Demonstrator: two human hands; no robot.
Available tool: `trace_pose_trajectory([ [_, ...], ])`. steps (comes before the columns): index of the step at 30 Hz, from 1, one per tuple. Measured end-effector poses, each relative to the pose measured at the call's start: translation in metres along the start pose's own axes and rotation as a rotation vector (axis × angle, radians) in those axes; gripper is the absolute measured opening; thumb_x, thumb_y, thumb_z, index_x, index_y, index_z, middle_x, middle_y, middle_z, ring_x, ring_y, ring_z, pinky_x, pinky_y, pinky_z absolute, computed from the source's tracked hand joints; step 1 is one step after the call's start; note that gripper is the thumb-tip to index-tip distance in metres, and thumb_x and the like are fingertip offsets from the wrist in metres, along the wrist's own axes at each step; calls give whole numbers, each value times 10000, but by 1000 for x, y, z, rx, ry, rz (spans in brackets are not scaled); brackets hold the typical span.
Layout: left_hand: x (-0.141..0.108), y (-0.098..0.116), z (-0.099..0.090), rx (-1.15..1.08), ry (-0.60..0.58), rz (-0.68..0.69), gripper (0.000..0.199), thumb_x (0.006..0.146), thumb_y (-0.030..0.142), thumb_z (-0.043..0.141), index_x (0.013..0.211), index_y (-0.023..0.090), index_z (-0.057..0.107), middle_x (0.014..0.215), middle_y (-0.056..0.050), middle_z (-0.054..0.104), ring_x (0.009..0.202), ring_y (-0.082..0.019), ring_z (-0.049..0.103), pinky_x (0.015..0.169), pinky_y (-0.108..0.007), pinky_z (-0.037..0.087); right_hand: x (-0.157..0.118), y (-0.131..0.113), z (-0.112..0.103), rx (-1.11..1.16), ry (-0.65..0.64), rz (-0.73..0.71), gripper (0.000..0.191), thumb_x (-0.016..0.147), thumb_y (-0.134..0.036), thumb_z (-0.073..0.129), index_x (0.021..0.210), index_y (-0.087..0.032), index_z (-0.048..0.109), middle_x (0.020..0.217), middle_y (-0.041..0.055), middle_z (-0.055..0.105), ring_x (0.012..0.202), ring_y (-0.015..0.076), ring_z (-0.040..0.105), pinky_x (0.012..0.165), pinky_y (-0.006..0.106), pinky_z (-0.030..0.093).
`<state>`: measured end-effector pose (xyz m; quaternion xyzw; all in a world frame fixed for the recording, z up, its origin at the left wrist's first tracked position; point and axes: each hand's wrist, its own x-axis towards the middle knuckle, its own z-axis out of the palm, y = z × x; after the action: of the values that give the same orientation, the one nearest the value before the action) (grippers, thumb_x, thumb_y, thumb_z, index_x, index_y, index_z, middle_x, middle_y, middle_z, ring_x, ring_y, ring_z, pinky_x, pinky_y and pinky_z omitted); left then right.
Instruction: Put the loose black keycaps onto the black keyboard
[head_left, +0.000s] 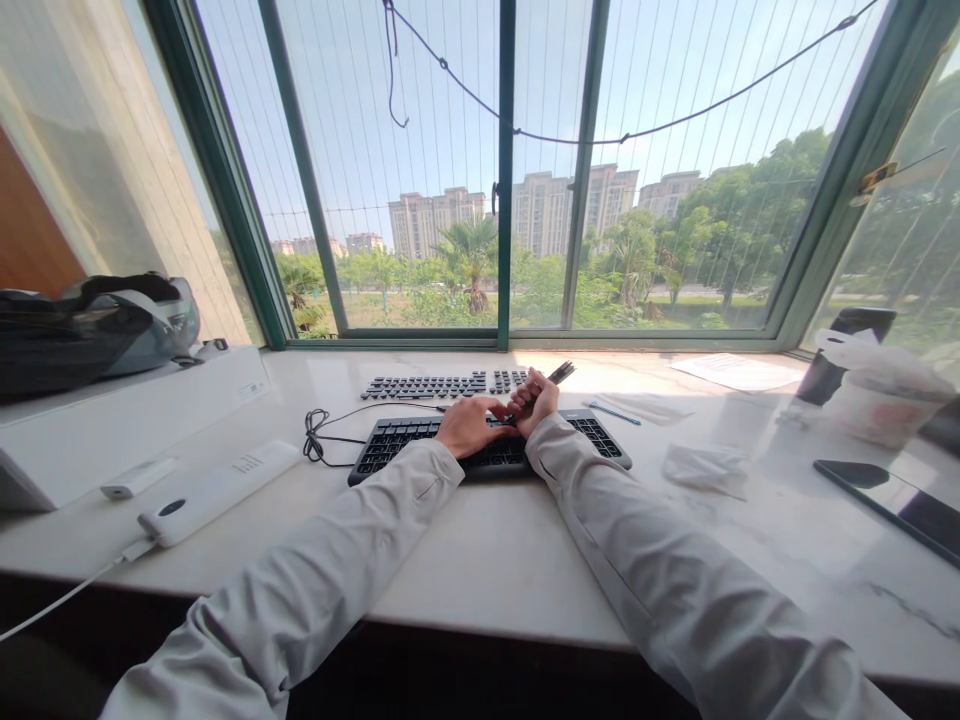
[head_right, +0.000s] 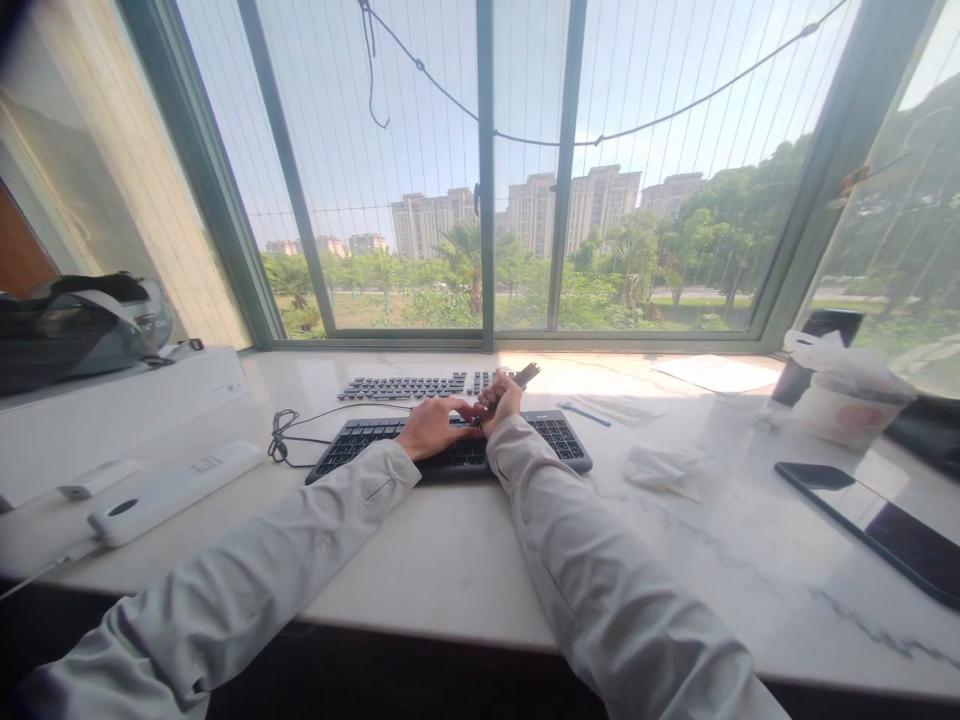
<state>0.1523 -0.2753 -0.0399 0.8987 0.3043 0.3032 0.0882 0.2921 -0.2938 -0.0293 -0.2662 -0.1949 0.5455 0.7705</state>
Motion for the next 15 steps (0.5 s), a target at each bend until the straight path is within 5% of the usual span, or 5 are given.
trace_pose_trajectory([
  [5,2,0,1,-75,37,-15,334,721,527,632,878,246,718,878,9,716,850,-187,646,829,-274,461,-4,-4,-1,66,1,50,437,768,-435,553,555,-212,243,426,-64,304,396,86,326,423,257,422],
  [9,4,-3,0,-128,41,-15,339,739,519,616,895,236,719,897,2,714,856,-185,644,845,-273,455,-5,-5,-2,57,-60,28,397,769,-439,565,579,-211,301,461,-65,346,420,88,370,472,276,475],
  [12,5,-5,-3,-109,10,-24,395,725,557,613,953,248,708,910,5,710,856,-188,640,828,-280,458,-5,-10,0,46,-48,-67,401,774,-453,558,591,-211,295,475,-69,344,423,79,375,447,245,455],
  [15,4,-5,-3,-19,-8,4,463,674,609,634,960,253,710,935,-8,699,879,-203,627,825,-293,454,-4,-18,2,-19,-31,-177,424,752,-457,576,592,-212,270,463,-81,300,374,58,284,323,193,280],
])
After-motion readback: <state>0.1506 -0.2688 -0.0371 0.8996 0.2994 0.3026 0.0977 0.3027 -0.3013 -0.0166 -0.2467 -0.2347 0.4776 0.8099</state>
